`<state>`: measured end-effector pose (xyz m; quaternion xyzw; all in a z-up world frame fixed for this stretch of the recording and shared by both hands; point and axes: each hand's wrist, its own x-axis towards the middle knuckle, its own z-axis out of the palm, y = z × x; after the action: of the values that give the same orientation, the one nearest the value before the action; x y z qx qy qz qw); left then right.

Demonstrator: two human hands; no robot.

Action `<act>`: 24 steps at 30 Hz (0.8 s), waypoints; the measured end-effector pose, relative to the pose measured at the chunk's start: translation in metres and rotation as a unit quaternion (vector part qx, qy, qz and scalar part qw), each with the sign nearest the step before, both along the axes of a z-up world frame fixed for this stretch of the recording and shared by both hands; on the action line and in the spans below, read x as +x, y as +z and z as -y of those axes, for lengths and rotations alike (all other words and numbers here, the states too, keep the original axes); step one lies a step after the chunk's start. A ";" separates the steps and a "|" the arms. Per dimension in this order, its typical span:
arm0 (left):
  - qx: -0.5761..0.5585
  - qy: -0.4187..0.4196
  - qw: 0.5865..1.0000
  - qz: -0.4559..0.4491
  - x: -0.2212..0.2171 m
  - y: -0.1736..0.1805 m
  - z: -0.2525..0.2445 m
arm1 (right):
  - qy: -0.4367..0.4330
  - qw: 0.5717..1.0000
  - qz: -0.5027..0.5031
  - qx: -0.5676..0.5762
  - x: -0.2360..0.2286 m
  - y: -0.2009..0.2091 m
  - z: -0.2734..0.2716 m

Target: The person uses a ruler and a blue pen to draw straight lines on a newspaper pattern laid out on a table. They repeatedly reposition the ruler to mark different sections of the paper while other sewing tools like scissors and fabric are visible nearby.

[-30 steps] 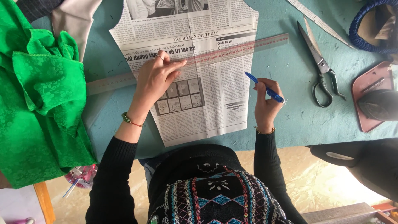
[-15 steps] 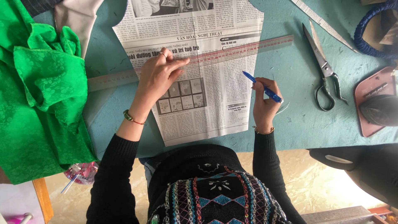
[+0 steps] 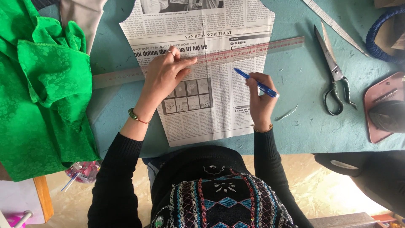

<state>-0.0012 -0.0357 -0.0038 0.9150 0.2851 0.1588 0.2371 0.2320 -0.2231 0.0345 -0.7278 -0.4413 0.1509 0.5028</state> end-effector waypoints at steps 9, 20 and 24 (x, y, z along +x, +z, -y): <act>0.008 -0.003 1.000 0.004 0.002 0.006 -0.001 | 0.032 0.999 0.030 -0.022 -0.011 -0.007 -0.017; 0.012 -0.004 1.000 0.003 0.001 0.004 0.000 | 0.029 0.999 0.031 -0.028 -0.013 -0.008 -0.020; 0.001 -0.003 1.000 -0.001 0.001 0.003 0.000 | 0.024 0.999 0.021 -0.030 -0.013 -0.009 -0.021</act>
<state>-0.0003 -0.0353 -0.0010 0.9162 0.2822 0.1576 0.2369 0.2189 -0.2026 0.0260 -0.7348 -0.4644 0.1611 0.4674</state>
